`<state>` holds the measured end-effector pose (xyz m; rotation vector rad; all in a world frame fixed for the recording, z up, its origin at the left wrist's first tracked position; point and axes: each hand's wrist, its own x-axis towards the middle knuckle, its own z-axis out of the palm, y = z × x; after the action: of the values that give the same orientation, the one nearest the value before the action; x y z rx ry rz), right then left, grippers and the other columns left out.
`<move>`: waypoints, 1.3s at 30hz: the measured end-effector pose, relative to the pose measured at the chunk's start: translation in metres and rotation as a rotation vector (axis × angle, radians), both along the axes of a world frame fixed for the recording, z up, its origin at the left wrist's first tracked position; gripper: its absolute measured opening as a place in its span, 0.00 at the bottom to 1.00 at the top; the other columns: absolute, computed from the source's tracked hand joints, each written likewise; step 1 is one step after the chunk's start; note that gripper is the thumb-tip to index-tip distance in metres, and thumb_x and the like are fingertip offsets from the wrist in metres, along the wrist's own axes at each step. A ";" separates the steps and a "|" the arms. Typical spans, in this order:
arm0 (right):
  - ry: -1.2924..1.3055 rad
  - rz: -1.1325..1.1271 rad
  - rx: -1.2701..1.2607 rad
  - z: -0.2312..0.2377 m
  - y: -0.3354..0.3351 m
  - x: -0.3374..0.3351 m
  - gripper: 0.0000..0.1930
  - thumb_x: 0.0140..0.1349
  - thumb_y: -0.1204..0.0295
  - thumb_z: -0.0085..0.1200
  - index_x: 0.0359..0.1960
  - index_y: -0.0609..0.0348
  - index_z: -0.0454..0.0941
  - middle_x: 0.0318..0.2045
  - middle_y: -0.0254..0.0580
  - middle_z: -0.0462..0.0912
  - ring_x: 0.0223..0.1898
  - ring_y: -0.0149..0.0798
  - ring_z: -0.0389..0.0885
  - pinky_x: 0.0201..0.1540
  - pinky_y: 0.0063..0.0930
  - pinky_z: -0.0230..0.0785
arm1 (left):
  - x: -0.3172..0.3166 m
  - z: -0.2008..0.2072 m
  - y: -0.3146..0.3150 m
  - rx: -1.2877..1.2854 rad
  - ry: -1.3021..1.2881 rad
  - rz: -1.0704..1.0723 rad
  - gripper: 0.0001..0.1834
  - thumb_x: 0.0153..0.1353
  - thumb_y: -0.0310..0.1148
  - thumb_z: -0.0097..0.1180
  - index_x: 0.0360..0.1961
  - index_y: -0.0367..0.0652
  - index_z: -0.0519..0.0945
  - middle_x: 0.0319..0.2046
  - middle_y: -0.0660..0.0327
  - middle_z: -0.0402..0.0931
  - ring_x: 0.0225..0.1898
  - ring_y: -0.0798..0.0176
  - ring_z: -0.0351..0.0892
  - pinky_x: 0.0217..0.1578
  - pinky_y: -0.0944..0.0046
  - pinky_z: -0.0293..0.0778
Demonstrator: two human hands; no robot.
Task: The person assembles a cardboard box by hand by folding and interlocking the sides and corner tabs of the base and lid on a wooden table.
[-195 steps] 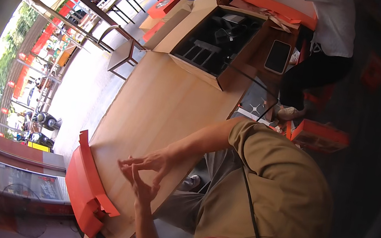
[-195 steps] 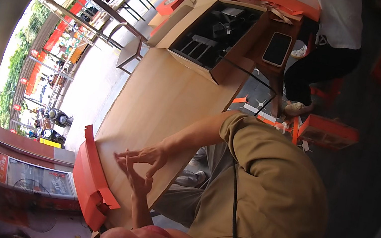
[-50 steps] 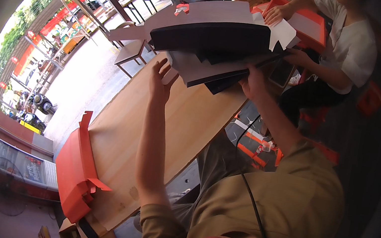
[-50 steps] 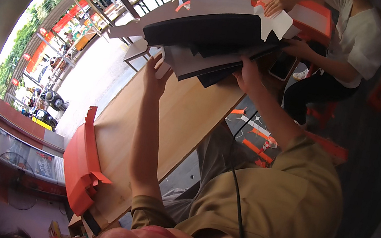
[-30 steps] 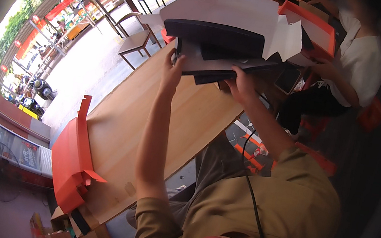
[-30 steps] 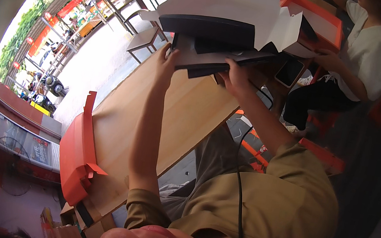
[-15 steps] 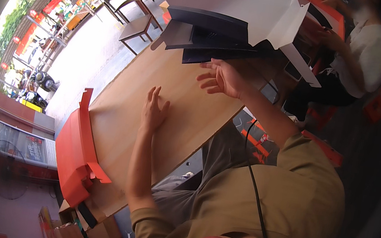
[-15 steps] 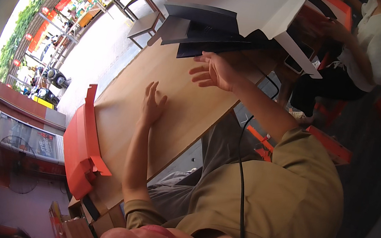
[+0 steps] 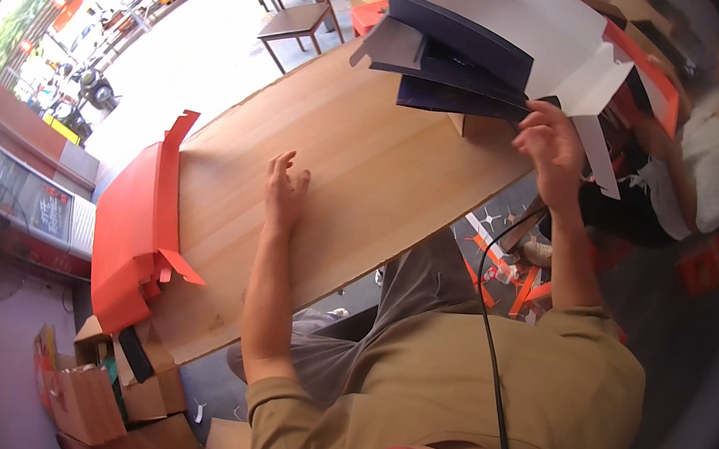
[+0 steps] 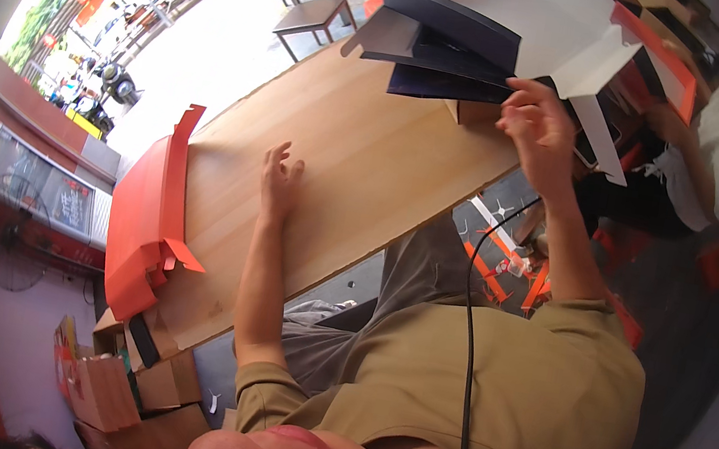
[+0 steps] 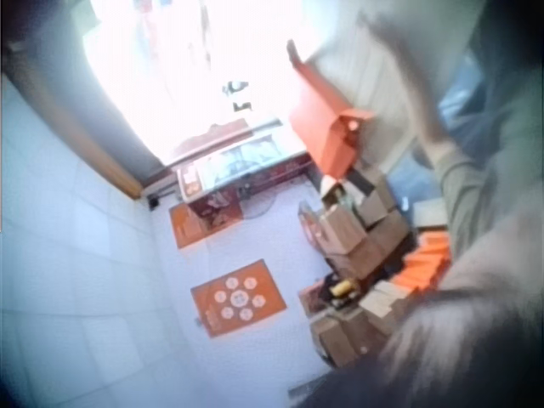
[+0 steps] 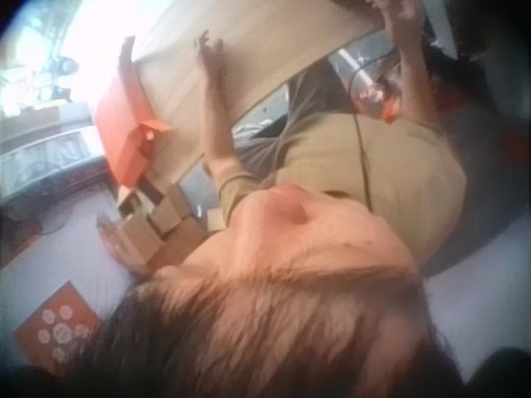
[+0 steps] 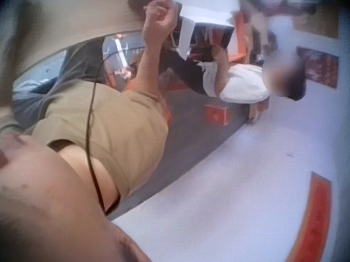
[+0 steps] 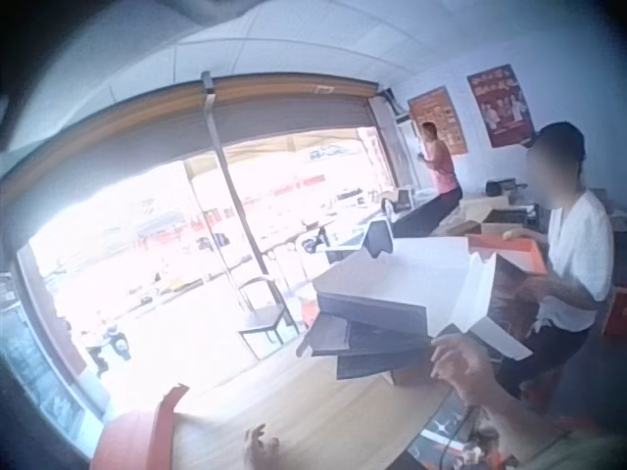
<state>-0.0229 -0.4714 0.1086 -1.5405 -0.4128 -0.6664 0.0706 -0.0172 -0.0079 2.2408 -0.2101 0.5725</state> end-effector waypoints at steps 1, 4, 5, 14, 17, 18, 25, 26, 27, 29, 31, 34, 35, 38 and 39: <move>-0.003 -0.021 0.037 0.003 -0.005 0.000 0.20 0.72 0.76 0.57 0.64 0.59 0.77 0.45 0.32 0.82 0.37 0.25 0.83 0.44 0.20 0.75 | -0.001 -0.001 0.001 0.007 -0.025 -0.001 0.24 0.65 0.31 0.64 0.62 0.40 0.79 0.60 0.50 0.77 0.58 0.50 0.81 0.57 0.52 0.78; -0.050 0.010 0.052 0.021 0.005 -0.005 0.19 0.70 0.76 0.59 0.62 0.58 0.79 0.45 0.33 0.82 0.37 0.25 0.84 0.44 0.21 0.76 | 0.000 -0.002 0.005 0.007 -0.007 0.014 0.25 0.64 0.31 0.65 0.62 0.40 0.79 0.60 0.50 0.77 0.59 0.48 0.80 0.60 0.50 0.77; -0.071 0.035 0.041 0.029 0.012 -0.010 0.19 0.69 0.75 0.60 0.61 0.58 0.80 0.44 0.33 0.83 0.37 0.25 0.84 0.43 0.21 0.77 | 0.000 -0.002 0.006 0.007 -0.009 0.020 0.25 0.64 0.31 0.65 0.62 0.39 0.79 0.60 0.49 0.77 0.59 0.48 0.80 0.60 0.50 0.77; -0.883 0.350 -0.680 0.140 0.127 -0.077 0.13 0.65 0.62 0.67 0.44 0.57 0.86 0.39 0.35 0.85 0.28 0.30 0.83 0.30 0.24 0.75 | 0.011 -0.013 0.014 0.016 -0.062 0.030 0.20 0.63 0.28 0.65 0.57 0.39 0.83 0.58 0.51 0.79 0.58 0.51 0.81 0.57 0.53 0.78; -0.991 0.352 -0.825 0.159 0.158 -0.112 0.11 0.65 0.65 0.63 0.44 0.57 0.87 0.39 0.33 0.84 0.27 0.27 0.79 0.28 0.21 0.70 | 0.006 -0.025 0.031 0.033 -0.110 0.038 0.19 0.64 0.28 0.65 0.57 0.39 0.83 0.57 0.53 0.80 0.47 0.58 0.80 0.44 0.60 0.76; -0.996 0.369 -0.799 0.160 0.165 -0.118 0.11 0.65 0.66 0.62 0.44 0.58 0.87 0.39 0.33 0.84 0.27 0.26 0.78 0.27 0.21 0.69 | 0.002 -0.021 0.030 0.011 -0.079 0.029 0.19 0.65 0.28 0.65 0.57 0.39 0.83 0.58 0.53 0.80 0.47 0.58 0.80 0.43 0.60 0.75; -1.015 0.241 -0.467 0.137 0.138 -0.119 0.09 0.65 0.68 0.62 0.44 0.55 0.89 0.39 0.32 0.85 0.28 0.25 0.79 0.27 0.19 0.68 | 0.001 -0.010 0.010 0.010 -0.043 -0.003 0.18 0.67 0.29 0.63 0.57 0.37 0.83 0.60 0.51 0.78 0.51 0.56 0.80 0.45 0.59 0.76; -1.015 0.220 -0.428 0.132 0.130 -0.117 0.09 0.65 0.68 0.62 0.43 0.53 0.89 0.38 0.32 0.86 0.28 0.25 0.79 0.27 0.19 0.68 | 0.003 -0.009 0.008 0.015 -0.035 -0.019 0.18 0.67 0.29 0.63 0.56 0.37 0.83 0.60 0.51 0.77 0.51 0.56 0.80 0.46 0.59 0.76; -1.008 0.204 -0.391 0.122 0.116 -0.108 0.08 0.65 0.68 0.63 0.43 0.51 0.90 0.38 0.33 0.86 0.29 0.25 0.80 0.27 0.20 0.69 | 0.006 -0.009 0.008 0.031 -0.029 -0.028 0.18 0.67 0.29 0.63 0.56 0.37 0.83 0.61 0.51 0.77 0.51 0.56 0.80 0.46 0.59 0.76; -0.823 0.139 -0.493 0.089 0.095 -0.085 0.09 0.66 0.67 0.65 0.46 0.47 0.89 0.37 0.32 0.87 0.29 0.28 0.83 0.27 0.23 0.72 | 0.006 -0.012 0.014 0.047 -0.024 -0.022 0.17 0.67 0.30 0.63 0.56 0.37 0.83 0.61 0.51 0.77 0.51 0.55 0.80 0.48 0.58 0.77; -0.475 0.051 -0.680 0.057 0.081 -0.067 0.13 0.64 0.67 0.67 0.49 0.48 0.88 0.36 0.31 0.88 0.29 0.33 0.86 0.29 0.27 0.76 | 0.008 -0.016 0.016 0.057 -0.048 -0.027 0.18 0.67 0.31 0.64 0.56 0.37 0.83 0.58 0.53 0.78 0.50 0.58 0.81 0.45 0.61 0.76; -0.191 -0.021 -0.675 0.006 0.050 -0.044 0.19 0.62 0.64 0.69 0.55 0.47 0.85 0.42 0.35 0.85 0.36 0.44 0.87 0.40 0.37 0.80 | 0.007 -0.011 0.014 0.055 -0.020 -0.037 0.17 0.67 0.30 0.65 0.56 0.38 0.84 0.56 0.54 0.79 0.46 0.60 0.81 0.43 0.62 0.77; -0.077 -0.015 -0.624 0.000 0.038 -0.042 0.21 0.61 0.65 0.69 0.57 0.47 0.84 0.47 0.38 0.84 0.41 0.45 0.87 0.45 0.38 0.81 | 0.006 -0.010 0.012 0.044 0.001 -0.034 0.17 0.66 0.30 0.65 0.56 0.38 0.84 0.56 0.54 0.79 0.46 0.61 0.81 0.42 0.62 0.77; -0.213 -0.334 -0.639 0.007 0.020 -0.027 0.31 0.57 0.67 0.71 0.64 0.47 0.79 0.60 0.45 0.78 0.55 0.49 0.83 0.57 0.43 0.78 | 0.009 -0.014 0.018 0.052 -0.015 -0.036 0.17 0.66 0.29 0.65 0.56 0.38 0.84 0.55 0.55 0.78 0.44 0.63 0.81 0.42 0.62 0.78; -0.337 -0.496 -0.662 0.012 0.016 -0.020 0.34 0.56 0.68 0.72 0.67 0.48 0.77 0.64 0.47 0.76 0.60 0.51 0.81 0.61 0.45 0.77 | 0.009 -0.018 0.023 0.063 -0.031 -0.035 0.17 0.66 0.29 0.65 0.56 0.38 0.84 0.55 0.55 0.78 0.44 0.63 0.81 0.41 0.63 0.78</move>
<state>-0.0429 -0.4558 0.1207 -2.1983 -0.5416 -1.2737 0.0797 0.0059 -0.0261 2.2850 -0.2863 0.5897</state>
